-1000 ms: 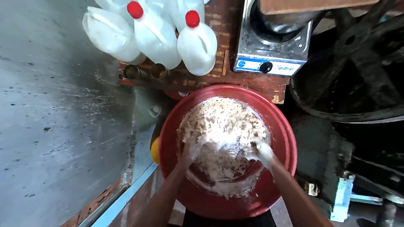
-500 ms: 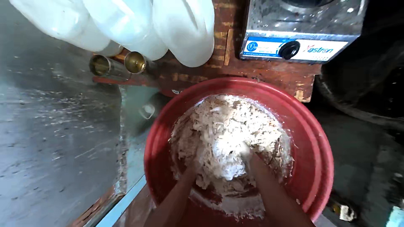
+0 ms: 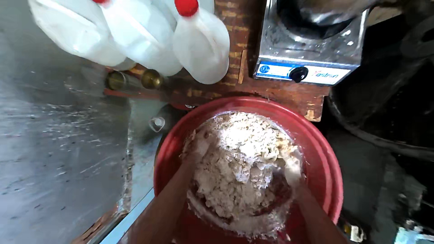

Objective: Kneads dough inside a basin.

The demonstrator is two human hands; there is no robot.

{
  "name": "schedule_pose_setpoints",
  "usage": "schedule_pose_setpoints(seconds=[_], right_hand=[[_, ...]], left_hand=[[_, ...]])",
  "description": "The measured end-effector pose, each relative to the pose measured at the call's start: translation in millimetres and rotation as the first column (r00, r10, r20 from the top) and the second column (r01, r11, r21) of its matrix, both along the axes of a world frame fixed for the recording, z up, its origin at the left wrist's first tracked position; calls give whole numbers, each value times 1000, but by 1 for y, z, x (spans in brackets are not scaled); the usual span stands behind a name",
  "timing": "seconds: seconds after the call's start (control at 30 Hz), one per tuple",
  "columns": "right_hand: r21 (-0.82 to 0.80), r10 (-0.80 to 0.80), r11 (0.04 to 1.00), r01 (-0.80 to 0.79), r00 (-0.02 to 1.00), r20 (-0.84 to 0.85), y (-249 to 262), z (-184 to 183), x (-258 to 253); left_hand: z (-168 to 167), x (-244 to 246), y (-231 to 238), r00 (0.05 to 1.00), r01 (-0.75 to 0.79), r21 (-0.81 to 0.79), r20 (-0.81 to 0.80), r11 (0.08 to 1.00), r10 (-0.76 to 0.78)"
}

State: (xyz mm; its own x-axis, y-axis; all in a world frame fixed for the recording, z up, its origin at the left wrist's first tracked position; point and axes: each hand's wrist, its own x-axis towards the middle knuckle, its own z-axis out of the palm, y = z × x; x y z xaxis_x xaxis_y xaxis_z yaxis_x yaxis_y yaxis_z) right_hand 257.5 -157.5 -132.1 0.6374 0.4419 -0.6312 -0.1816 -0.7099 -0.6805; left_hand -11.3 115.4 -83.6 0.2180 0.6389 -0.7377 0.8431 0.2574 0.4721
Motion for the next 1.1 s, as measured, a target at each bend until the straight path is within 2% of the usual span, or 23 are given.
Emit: schedule_pose_setpoints(seconds=[0.03,0.1,0.13,0.17,0.2,0.23,0.27,0.3,0.33,0.4,0.47,0.5,0.57,0.63,0.67,0.7,0.77,0.83,0.9,0.97,1.0,1.03,1.1], right_hand=[[73,-34,997,35,999,-23,18,-16,5],[127,60,991,-49,995,-85,51,-20,4],[51,143,989,-138,984,-108,66,-8,2],[-43,205,976,-213,969,-138,78,5,2],[-119,242,958,-262,958,-156,89,15,1],[-151,272,943,-297,948,-163,98,25,0],[-191,297,924,-330,937,-183,102,42,-2],[-193,327,910,-367,921,-211,100,61,-7],[-159,386,890,-428,891,-239,96,74,-14],[-140,480,836,-530,831,-280,79,80,-39],[-183,530,788,-587,799,-284,44,95,-74],[-229,600,717,-659,750,-278,26,101,-88],[-369,743,491,-789,601,-295,7,116,-111],[-439,815,375,-817,516,-264,-6,101,-129],[-453,842,376,-809,502,-197,-7,83,-133],[-453,865,390,-801,488,-117,4,64,-132],[-448,889,405,-797,458,-12,62,29,-116],[-464,896,367,-806,441,-58,121,11,-91],[-456,841,421,-784,526,-129,139,11,-75],[-470,798,379,-797,539,-270,147,41,-80],[-451,777,414,-791,565,-277,148,48,-86],[-429,782,449,-784,577,-236,145,46,-94],[-414,863,393,-821,485,-141,121,46,-110]], left_hand=[[-5,14,7,999,39,-51,-36,998,-41],[-32,24,6,988,134,-44,-77,990,-137],[-39,21,-4,972,205,-18,-111,979,-205],[-32,22,-14,969,224,-8,-108,974,-224],[-21,31,-27,985,160,59,-78,985,-156],[10,44,-36,993,95,71,-72,993,-89],[63,57,-30,990,44,-176,-124,983,-66],[94,61,-33,994,-42,-354,-108,934,4],[98,47,-52,997,-76,-375,-13,924,77],[86,8,-94,996,-72,-360,24,930,86],[85,-30,-112,995,30,-362,-75,932,-61],[76,-48,-116,976,126,-339,-124,932,-178],[36,-71,-104,901,306,-170,-265,937,-343],[7,-65,-75,911,307,7,-292,952,-292],[2,-53,-67,934,266,51,-262,963,-244],[7,-33,-58,936,259,8,-249,966,-249],[-2,-8,-71,967,218,18,-138,976,-213],[-15,9,-100,966,248,127,-108,961,-235],[-1,16,-149,936,343,123,-128,931,-328],[29,11,-200,868,487,-30,-94,873,-487],[44,5,-221,826,549,-143,-58,824,-560],[54,-5,-239,793,585,-228,-42,778,-608],[64,-37,-251,767,584,-355,-54,730,-639]])
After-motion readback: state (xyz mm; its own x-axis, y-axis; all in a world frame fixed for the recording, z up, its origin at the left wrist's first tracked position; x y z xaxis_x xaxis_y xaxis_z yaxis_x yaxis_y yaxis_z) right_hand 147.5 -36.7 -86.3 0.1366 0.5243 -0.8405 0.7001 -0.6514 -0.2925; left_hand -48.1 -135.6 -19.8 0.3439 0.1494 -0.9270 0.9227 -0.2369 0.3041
